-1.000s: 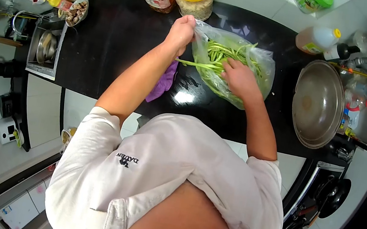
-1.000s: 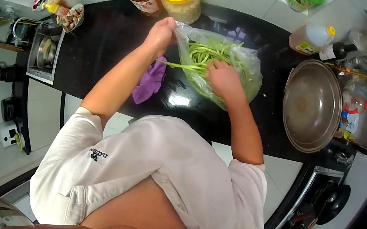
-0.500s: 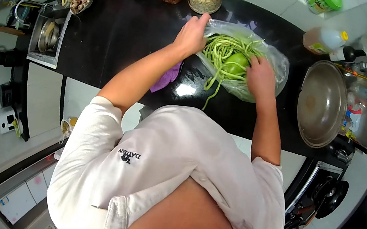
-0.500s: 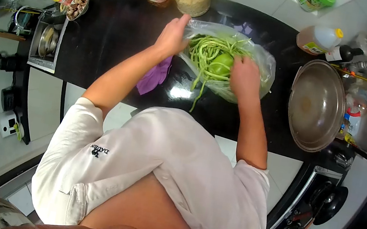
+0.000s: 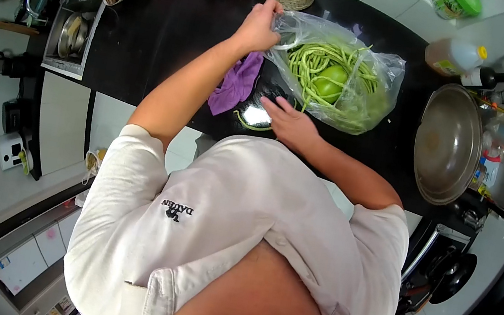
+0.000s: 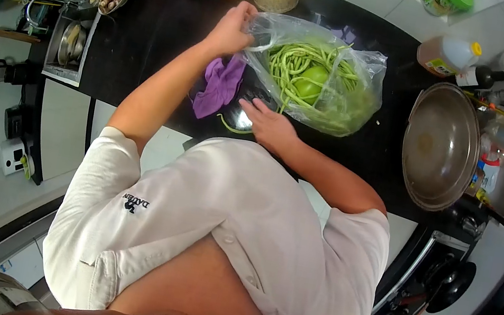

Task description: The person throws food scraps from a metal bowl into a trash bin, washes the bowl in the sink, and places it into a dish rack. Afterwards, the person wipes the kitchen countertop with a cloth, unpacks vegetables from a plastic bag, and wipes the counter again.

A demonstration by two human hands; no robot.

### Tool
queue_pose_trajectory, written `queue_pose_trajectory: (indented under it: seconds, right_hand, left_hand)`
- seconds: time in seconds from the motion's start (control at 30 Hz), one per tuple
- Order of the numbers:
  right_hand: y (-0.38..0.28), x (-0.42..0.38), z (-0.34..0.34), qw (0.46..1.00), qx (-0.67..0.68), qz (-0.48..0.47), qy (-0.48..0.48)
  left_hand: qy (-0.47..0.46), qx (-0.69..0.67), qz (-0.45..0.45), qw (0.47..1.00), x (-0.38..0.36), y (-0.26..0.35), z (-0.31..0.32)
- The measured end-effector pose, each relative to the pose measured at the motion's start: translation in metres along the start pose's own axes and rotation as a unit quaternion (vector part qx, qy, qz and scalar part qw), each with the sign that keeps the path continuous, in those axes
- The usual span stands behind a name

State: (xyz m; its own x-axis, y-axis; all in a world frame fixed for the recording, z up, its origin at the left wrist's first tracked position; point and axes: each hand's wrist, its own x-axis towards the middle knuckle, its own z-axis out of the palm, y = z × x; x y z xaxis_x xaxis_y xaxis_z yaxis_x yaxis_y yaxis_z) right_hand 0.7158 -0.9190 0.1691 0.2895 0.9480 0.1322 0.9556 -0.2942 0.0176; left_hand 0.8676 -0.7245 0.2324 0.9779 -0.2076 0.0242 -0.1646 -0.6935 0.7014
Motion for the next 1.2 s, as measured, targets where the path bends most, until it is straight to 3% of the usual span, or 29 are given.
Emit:
queue_pose_trajectory:
  seconds: [0.07, 0.13, 0.23, 0.3, 0.4, 0.43, 0.53, 0.6, 0.7, 0.8, 0.93, 1.07, 1.13, 1.2]
  right_hand:
    - [-0.015, 0.002, 0.051, 0.999, 0.002, 0.019, 0.051]
    - [-0.016, 0.001, 0.059, 0.989, 0.051, 0.116, -0.083]
    - [-0.004, -0.006, 0.062, 0.981, 0.098, 0.107, -0.133]
    - [0.002, -0.011, 0.052, 0.972, 0.136, 0.126, -0.141]
    - [0.02, -0.008, -0.015, 0.933, 0.299, 0.186, -0.072]
    - [0.025, -0.012, -0.029, 0.915, 0.351, 0.195, 0.04]
    - [0.053, -0.026, -0.058, 0.89, 0.323, 0.228, 0.226]
    - [0.08, -0.045, -0.077, 0.856, 0.354, 0.345, 0.15]
    - [0.109, -0.052, -0.093, 0.909, 0.193, 0.363, 0.06]
    - [0.108, -0.065, -0.036, 0.901, 0.038, 0.409, -0.138]
    - [0.108, -0.059, -0.03, 0.871, 0.048, 0.478, -0.108]
    - [0.116, -0.079, -0.036, 0.838, 0.064, 0.486, -0.24]
    - [0.11, -0.084, -0.07, 0.8, 0.066, 0.526, -0.281]
    - [0.101, -0.093, -0.07, 0.855, 0.055, 0.489, -0.163]
  left_hand:
    - [0.015, -0.015, -0.012, 1.0, 0.004, -0.001, -0.003]
    - [0.019, -0.005, -0.001, 1.0, 0.005, -0.004, -0.004]
    - [0.012, 0.06, 0.008, 0.998, 0.001, -0.007, -0.012]
    - [0.004, 0.074, -0.046, 0.996, -0.005, 0.002, -0.018]
    - [-0.032, 0.083, -0.088, 0.992, -0.01, 0.01, -0.025]
    - [-0.057, 0.09, -0.089, 0.99, -0.01, 0.01, -0.028]
    - [-0.087, 0.057, -0.081, 0.991, -0.011, 0.004, -0.032]
    - [-0.093, -0.015, -0.095, 0.991, -0.012, 0.005, -0.036]
    - [-0.096, -0.143, -0.121, 0.978, -0.011, 0.01, -0.043]
    - [-0.07, -0.252, -0.17, 0.95, -0.009, 0.008, -0.039]
    - [0.025, -0.316, -0.173, 0.933, -0.012, 0.027, -0.039]
    - [0.083, -0.369, -0.202, 0.903, -0.003, 0.023, -0.028]
    - [0.063, -0.364, -0.162, 0.915, -0.003, 0.032, -0.019]
    - [0.035, -0.201, -0.065, 0.977, -0.009, 0.045, -0.018]
